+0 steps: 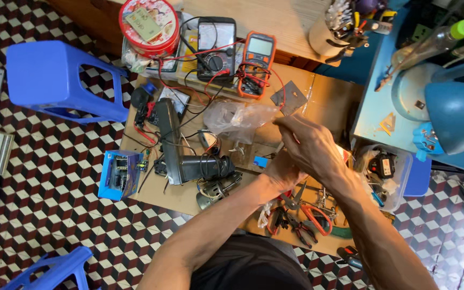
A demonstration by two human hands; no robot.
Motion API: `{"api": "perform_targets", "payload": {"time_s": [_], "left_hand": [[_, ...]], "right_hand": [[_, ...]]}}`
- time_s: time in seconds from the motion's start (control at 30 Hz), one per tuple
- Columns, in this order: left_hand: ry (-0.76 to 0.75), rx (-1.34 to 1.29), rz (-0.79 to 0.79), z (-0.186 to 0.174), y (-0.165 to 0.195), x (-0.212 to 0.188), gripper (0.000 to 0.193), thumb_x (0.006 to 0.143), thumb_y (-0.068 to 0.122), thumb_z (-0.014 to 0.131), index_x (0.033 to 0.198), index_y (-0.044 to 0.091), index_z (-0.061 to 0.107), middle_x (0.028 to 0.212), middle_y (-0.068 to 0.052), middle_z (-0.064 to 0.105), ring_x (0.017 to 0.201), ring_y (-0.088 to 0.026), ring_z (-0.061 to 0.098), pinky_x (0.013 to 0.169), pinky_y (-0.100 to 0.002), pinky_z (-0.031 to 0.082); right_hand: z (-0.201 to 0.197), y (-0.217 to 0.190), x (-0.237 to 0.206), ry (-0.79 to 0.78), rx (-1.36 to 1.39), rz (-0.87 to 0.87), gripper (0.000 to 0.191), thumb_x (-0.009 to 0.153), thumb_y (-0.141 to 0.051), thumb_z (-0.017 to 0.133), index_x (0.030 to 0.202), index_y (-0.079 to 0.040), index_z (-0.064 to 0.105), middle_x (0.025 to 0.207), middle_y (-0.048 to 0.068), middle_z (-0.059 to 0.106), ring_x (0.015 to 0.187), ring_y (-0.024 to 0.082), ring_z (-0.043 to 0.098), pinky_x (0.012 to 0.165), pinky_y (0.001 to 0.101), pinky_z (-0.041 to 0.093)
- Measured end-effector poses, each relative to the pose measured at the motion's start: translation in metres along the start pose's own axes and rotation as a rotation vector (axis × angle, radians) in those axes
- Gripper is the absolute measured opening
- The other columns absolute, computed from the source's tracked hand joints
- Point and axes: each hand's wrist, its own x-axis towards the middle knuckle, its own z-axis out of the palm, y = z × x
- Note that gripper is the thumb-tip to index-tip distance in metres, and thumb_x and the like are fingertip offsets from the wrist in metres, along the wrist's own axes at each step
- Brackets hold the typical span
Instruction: The person assembles a small electronic device by inserting a cylindrical component into a rectangular housing, then uses pliers to trim a protruding wire. The person continues to adjust the component within the housing.
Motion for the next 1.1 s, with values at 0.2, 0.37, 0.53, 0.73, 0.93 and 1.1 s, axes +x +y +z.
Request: {"api": "perform_targets", "payload": {"time_s": [0.2,0.37,0.53,0.73,0.93,1.1], "left_hand": [[0.082,-0.346,-0.113,-0.002,0.002,-0.001,0.034,0.101,0.028,0.053,0.129,0.011,0.062,0.134,-0.012,0.065,0.129,-0.030,0.058,0.112,-0.042,0.045],[0.022,0.024,-0.057,-0.014,0.010,0.002,0.030,0.089,0.031,0.061,0.111,0.011,0.065,0.118,-0.006,0.061,0.114,-0.026,0.057,0.100,-0.045,0.048],[0.016,0.152,0.016,-0.010,0.013,0.017,0.037,0.080,0.037,0.065,0.102,0.007,0.067,0.109,-0.009,0.057,0.106,-0.031,0.056,0.090,-0.044,0.049],[0.039,0.209,-0.025,-0.001,0.016,0.021,0.031,0.080,0.032,0.064,0.099,0.008,0.066,0.108,-0.011,0.057,0.099,-0.027,0.058,0.087,-0.042,0.051],[0.225,0.115,0.054,-0.002,0.007,0.016,0.023,0.080,0.026,0.065,0.093,0.008,0.063,0.103,-0.009,0.056,0.099,-0.027,0.061,0.090,-0.044,0.052],[0.168,0.160,0.012,0.006,0.018,0.019,0.021,0.078,0.021,0.067,0.090,0.005,0.062,0.104,-0.010,0.058,0.101,-0.026,0.064,0.082,-0.038,0.055]], "right_hand": [[0.118,0.017,0.110,-0.596,-0.649,-0.140,0.046,0.083,-0.050,0.070,0.100,-0.007,0.075,0.112,0.017,0.070,0.109,0.038,0.064,0.095,0.0486,0.050],[0.182,0.019,0.113,-0.378,-0.368,-0.034,0.044,0.089,-0.043,0.066,0.121,-0.012,0.068,0.102,0.025,0.069,0.095,0.044,0.066,0.085,0.0566,0.050],[0.181,0.021,0.110,-0.410,-0.391,-0.008,0.027,0.092,-0.026,0.059,0.113,-0.014,0.072,0.107,0.021,0.071,0.095,0.042,0.068,0.081,0.0552,0.055],[0.139,0.011,0.078,-0.272,-0.598,0.022,0.047,0.079,-0.045,0.076,0.100,-0.004,0.067,0.107,0.021,0.070,0.103,0.039,0.068,0.083,0.0543,0.054],[0.140,0.051,0.089,-0.398,-0.351,0.525,0.093,0.078,-0.054,0.078,0.138,0.002,0.037,0.115,0.028,0.066,0.108,0.041,0.066,0.091,0.0542,0.050],[0.158,0.045,0.096,-0.150,-0.294,0.299,0.057,0.095,-0.034,0.059,0.144,-0.008,0.048,0.111,0.029,0.071,0.100,0.045,0.070,0.088,0.0547,0.055]]}}
